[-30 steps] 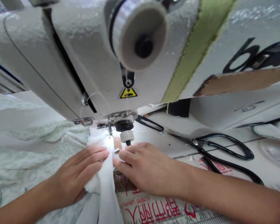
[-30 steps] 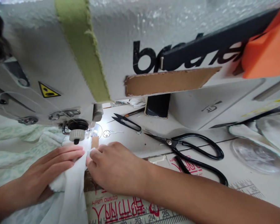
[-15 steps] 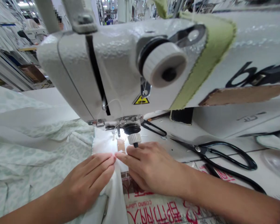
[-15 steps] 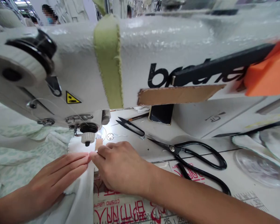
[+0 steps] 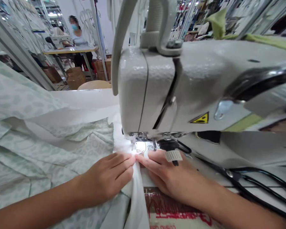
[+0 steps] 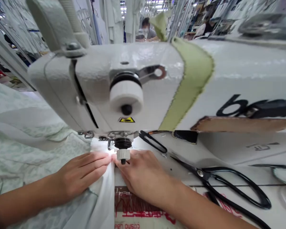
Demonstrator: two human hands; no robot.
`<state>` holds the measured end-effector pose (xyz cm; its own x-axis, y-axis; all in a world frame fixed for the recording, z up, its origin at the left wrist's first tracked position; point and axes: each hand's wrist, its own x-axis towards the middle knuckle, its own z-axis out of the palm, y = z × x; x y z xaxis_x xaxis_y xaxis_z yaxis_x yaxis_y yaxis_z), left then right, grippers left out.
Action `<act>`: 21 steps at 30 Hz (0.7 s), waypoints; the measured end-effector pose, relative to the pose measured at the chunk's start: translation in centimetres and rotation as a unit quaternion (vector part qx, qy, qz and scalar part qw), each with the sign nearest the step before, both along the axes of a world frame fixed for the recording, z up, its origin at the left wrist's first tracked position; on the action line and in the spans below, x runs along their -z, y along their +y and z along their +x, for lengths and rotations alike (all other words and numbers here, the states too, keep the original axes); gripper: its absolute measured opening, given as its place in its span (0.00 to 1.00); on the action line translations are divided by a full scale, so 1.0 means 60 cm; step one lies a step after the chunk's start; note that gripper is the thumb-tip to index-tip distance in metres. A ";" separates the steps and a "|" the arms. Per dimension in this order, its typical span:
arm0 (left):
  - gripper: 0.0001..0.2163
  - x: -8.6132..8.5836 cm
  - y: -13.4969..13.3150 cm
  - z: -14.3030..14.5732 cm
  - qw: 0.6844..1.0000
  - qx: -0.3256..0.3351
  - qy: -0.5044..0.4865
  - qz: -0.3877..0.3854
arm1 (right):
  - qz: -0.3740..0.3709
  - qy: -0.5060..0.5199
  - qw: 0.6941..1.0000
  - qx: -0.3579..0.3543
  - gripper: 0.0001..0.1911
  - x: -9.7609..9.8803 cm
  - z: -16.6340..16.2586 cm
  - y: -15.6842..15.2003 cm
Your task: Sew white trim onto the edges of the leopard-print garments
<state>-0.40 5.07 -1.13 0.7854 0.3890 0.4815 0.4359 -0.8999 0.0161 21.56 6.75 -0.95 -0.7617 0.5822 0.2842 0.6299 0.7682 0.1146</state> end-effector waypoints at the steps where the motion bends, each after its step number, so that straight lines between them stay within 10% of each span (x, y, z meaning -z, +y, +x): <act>1: 0.10 0.003 -0.001 -0.002 1.000 0.001 0.006 -0.002 | 0.005 0.002 1.000 -0.003 0.16 0.000 0.001 -0.002; 16: 0.15 0.003 -0.004 -0.026 0.997 -0.054 0.036 -0.051 | -0.117 0.072 0.990 0.027 0.13 -0.038 0.003 -0.029; 21: 0.17 -0.019 -0.100 -0.064 0.986 -0.132 -0.041 -0.092 | -0.356 -0.005 0.933 0.054 0.16 -0.073 0.014 -0.161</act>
<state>-4.25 -0.92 -0.01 0.6062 0.6616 0.4415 0.6446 -0.7338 0.2146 22.41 -2.91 3.43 -0.6885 0.6940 -0.2105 0.7094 0.5842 -0.3943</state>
